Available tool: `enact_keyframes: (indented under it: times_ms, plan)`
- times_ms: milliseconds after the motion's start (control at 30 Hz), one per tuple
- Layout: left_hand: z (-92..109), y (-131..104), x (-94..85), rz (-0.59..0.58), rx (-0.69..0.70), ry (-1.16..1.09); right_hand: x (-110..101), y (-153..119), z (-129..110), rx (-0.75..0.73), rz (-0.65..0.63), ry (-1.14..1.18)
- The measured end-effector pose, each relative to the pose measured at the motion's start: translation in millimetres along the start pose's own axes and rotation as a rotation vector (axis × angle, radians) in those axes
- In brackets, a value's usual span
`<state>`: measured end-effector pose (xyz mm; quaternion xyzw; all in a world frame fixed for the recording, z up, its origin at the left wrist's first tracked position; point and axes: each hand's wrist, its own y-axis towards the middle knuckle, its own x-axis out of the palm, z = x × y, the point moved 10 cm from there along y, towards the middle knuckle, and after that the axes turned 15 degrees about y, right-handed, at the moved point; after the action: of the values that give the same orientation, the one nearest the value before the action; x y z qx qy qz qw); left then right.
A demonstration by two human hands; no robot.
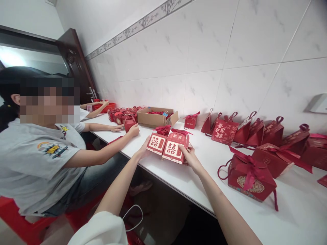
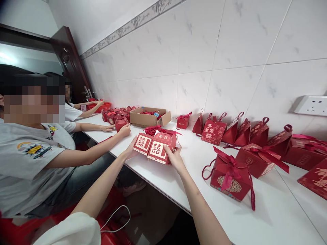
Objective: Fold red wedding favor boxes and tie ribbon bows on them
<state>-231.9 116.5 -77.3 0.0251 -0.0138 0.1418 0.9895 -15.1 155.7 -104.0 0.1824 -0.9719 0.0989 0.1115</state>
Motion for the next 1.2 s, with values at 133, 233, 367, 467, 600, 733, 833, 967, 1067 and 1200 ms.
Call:
enact_keyframes:
  times_ms: [133,233,367,467,600,733,833,967,1067,1200]
  plan:
    - [-2,2,1.4,-0.018,-0.019,-0.003,-2,3,2,-0.01,0.013,-0.026]
    - [-4,3,1.3,-0.028,-0.034,-0.008,-3,5,3,-0.01,0.014,-0.038]
    - [-9,2,0.3,-0.031,-0.049,-0.016,-2,4,2,-0.017,0.002,-0.044]
    - [-10,2,0.0,-0.035,-0.048,-0.024,-1,1,-1,-0.021,-0.005,-0.047]
    - [-8,2,0.7,-0.044,-0.035,-0.034,-2,2,-1,-0.014,-0.002,-0.05]
    - [-6,2,1.9,-0.052,-0.021,-0.039,-2,4,1,-0.011,-0.007,-0.047]
    - [-7,1,3.0,-0.063,-0.02,-0.04,-2,5,2,-0.005,-0.007,-0.049]
    - [-9,0,2.1,-0.082,-0.026,-0.039,-1,3,1,0.003,-0.009,-0.05]
    - [-14,-1,-1.3,-0.106,-0.046,-0.023,-2,-3,-3,0.003,-0.013,-0.049]
    - [-24,-5,-7.4,-0.123,-0.063,-0.005,-18,-18,-15,-0.041,0.02,-0.06]
